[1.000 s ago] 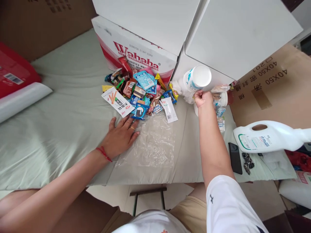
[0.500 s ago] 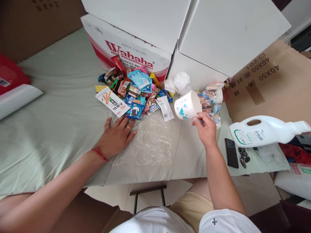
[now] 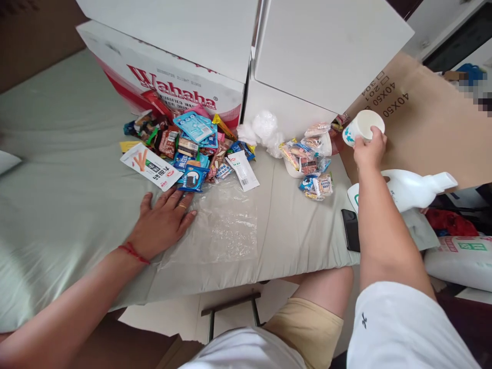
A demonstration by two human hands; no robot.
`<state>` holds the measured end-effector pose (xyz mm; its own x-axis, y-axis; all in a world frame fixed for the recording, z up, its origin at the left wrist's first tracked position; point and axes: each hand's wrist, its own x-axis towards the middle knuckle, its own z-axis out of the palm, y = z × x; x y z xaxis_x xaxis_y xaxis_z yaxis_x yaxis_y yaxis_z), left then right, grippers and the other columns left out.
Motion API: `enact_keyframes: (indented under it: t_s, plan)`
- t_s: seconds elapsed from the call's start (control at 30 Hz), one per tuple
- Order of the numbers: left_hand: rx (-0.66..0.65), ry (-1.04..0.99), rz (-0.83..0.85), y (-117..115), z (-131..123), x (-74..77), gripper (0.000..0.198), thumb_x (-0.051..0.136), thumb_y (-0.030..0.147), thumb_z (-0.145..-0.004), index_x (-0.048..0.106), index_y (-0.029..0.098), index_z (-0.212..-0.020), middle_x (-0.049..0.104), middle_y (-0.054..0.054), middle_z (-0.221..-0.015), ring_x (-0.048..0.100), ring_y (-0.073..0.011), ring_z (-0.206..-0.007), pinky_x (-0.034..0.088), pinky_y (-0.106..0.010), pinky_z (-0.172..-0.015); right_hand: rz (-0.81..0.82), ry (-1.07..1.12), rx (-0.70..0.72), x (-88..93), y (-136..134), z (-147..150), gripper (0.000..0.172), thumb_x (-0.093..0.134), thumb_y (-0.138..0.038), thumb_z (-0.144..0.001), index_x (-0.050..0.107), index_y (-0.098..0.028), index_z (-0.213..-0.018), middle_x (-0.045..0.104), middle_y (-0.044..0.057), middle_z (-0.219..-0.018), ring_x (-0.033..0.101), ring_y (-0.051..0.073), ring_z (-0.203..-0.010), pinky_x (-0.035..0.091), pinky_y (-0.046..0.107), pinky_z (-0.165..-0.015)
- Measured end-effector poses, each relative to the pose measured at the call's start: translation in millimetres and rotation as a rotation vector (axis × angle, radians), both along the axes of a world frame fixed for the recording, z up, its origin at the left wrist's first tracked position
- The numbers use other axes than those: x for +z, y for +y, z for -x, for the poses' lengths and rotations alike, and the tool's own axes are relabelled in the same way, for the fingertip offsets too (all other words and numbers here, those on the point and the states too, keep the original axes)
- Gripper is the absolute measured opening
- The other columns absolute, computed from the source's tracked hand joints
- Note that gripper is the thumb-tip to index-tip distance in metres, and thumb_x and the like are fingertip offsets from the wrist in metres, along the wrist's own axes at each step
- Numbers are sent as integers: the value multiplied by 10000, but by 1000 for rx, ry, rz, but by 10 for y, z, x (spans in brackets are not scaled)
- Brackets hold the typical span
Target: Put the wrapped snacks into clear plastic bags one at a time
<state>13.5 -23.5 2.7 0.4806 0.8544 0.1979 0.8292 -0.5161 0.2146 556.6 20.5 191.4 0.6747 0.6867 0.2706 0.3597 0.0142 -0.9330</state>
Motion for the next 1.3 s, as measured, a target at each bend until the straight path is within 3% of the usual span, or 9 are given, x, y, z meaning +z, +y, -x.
enact_keyframes:
  t_s: [0.17,0.3,0.47,0.57,0.67,0.8,1.0,1.13,1.3]
  plan:
    - [2,37,2,0,6,-13,586,266,404,-1048,552,121,-1474,520,-249,-1528,412,-409,-1470,188,-744,-1189,-165,-86,-160,-246,12,234,188,591,-81,-902,629,-265,-905,649,-20,-900,590,78,-616,516,243,-615]
    - [21,48,25,-9,6,-13,573,284,422,-1052,533,154,-1492,507,-218,-1553,400,-383,-1484,168,-717,-1214,-90,-150,-96,-951,-858,886,35,680,-198,-847,690,-208,-878,673,-10,-773,507,95,-512,454,260,-513]
    - [29,14,76,-22,-2,2,572,295,416,-1054,521,151,-1508,491,-215,-1566,366,-374,-1510,122,-711,-1227,190,-236,-41,-1559,-1813,2010,239,630,-418,-918,711,-222,-1029,730,56,-860,598,170,-564,518,327,-549]
    - [25,15,88,-16,0,10,585,270,425,-1061,513,147,-1515,485,-212,-1573,364,-373,-1510,133,-717,-1220,238,-395,104,-1620,-1897,2646,359,494,-462,-1001,686,-249,-1217,740,132,-1101,727,268,-907,609,431,-776]
    - [23,-1,96,-7,12,14,605,227,439,-1070,500,148,-1525,477,-205,-1583,367,-372,-1509,144,-726,-1211,314,-674,419,-1632,-1698,3077,594,395,-480,-1042,410,-214,-1573,535,185,-1521,518,312,-1408,481,545,-1109]
    - [9,-13,100,-14,42,13,611,209,455,-1077,480,169,-1543,464,-185,-1600,379,-357,-1505,124,-732,-1214,494,-920,640,-1780,-1399,3143,694,299,-505,-1070,218,-147,-1658,279,173,-1695,217,316,-1590,200,612,-1266]
    - [37,-35,101,-55,91,2,592,236,455,-1075,429,214,-1579,396,-165,-1647,379,-345,-1508,-7,-781,-1195,663,-985,506,-1942,-1263,2664,642,247,-500,-1079,288,-193,-1641,306,144,-1690,247,317,-1579,146,658,-1253]
    - [51,-39,117,-72,114,-18,621,229,464,-1074,371,178,-1606,374,-168,-1656,371,-339,-1516,-11,-769,-1204,629,-942,439,-1895,-1350,2735,650,228,-502,-1078,301,-176,-1636,297,171,-1689,248,317,-1578,180,657,-1244]
    - [35,-26,107,-83,133,-63,622,251,465,-1071,403,160,-1591,377,-185,-1651,356,-337,-1527,3,-740,-1221,535,-906,647,-1770,-1460,2926,557,313,-480,-1071,504,-231,-1530,465,114,-1609,385,287,-1512,246,573,-1246]
